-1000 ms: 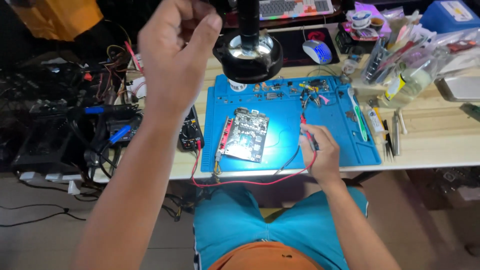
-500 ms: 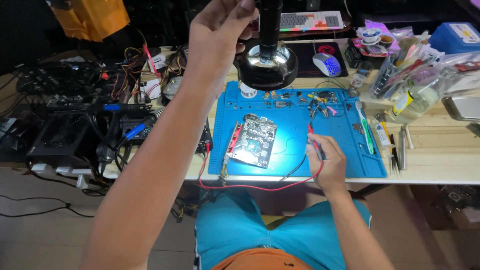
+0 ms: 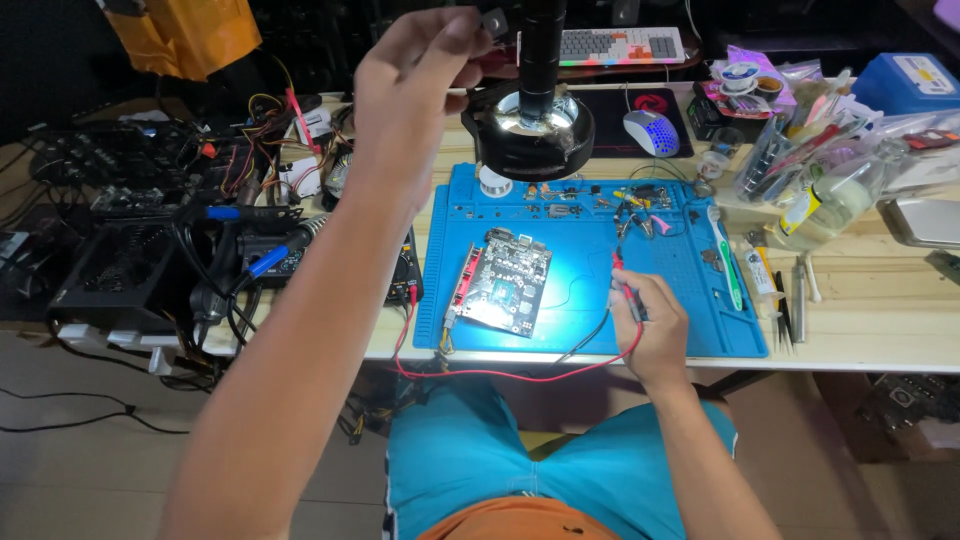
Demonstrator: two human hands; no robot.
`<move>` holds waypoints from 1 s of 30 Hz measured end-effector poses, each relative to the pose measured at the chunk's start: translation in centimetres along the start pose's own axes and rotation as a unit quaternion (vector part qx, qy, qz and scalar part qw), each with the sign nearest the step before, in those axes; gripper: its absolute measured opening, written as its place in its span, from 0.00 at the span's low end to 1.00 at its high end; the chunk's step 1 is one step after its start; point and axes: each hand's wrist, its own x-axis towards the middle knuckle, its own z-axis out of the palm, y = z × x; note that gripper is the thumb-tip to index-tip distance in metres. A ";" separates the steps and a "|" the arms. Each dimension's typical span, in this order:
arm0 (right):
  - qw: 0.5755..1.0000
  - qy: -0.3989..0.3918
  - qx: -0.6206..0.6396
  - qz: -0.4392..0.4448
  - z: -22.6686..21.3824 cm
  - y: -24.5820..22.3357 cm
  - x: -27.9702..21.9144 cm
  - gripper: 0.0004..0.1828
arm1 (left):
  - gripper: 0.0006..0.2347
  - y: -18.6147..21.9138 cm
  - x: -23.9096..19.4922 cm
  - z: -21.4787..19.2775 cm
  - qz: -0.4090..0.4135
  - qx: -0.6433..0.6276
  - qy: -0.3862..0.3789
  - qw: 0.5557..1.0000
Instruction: Testing a circuit board using a multimeter and probes at an electronics repair station.
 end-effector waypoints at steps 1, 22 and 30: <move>1.000 0.000 0.000 0.005 0.0 0.0 -0.1 0.15 | 0.14 0.4 -0.9 -0.3 0.016 0.012 0.005 1.000; 0.999 0.017 -0.041 -0.018 0.7 1.3 -0.2 0.11 | 0.08 -19.2 -19.0 -4.5 0.246 0.301 0.084 0.917; 0.999 0.013 -0.048 -0.014 0.8 0.9 -0.2 0.11 | 0.08 -22.8 -19.0 -4.5 0.293 0.308 0.068 0.902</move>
